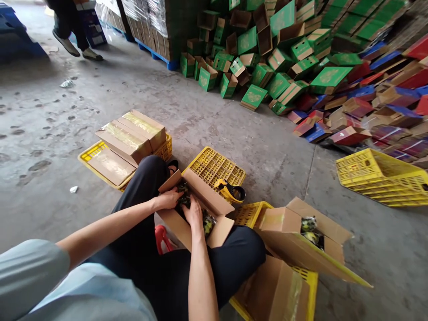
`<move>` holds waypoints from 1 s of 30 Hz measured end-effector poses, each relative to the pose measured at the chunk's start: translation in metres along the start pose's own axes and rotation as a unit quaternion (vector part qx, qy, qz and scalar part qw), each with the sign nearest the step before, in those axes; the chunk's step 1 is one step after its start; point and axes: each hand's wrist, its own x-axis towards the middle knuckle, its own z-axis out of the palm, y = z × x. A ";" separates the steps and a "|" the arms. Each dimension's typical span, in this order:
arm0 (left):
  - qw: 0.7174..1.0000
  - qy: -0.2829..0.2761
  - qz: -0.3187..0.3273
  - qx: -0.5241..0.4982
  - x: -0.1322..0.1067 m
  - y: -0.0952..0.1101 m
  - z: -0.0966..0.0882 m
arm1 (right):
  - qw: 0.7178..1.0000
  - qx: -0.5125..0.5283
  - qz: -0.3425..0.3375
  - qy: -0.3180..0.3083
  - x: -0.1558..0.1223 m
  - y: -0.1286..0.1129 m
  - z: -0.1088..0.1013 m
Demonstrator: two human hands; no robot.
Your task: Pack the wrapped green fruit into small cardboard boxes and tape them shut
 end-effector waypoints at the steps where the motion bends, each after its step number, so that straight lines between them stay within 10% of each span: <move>1: 1.000 -0.001 0.000 0.003 0.000 0.000 0.000 | 1.000 0.019 -0.015 0.013 0.000 0.001 -0.001; 12: 0.992 0.128 0.000 0.005 -0.012 0.017 -0.022 | 0.997 0.048 -0.058 0.026 -0.003 -0.006 0.006; 30: 0.992 0.122 0.017 -0.009 0.002 0.020 -0.030 | 0.995 0.017 -0.093 -0.027 0.000 -0.010 0.000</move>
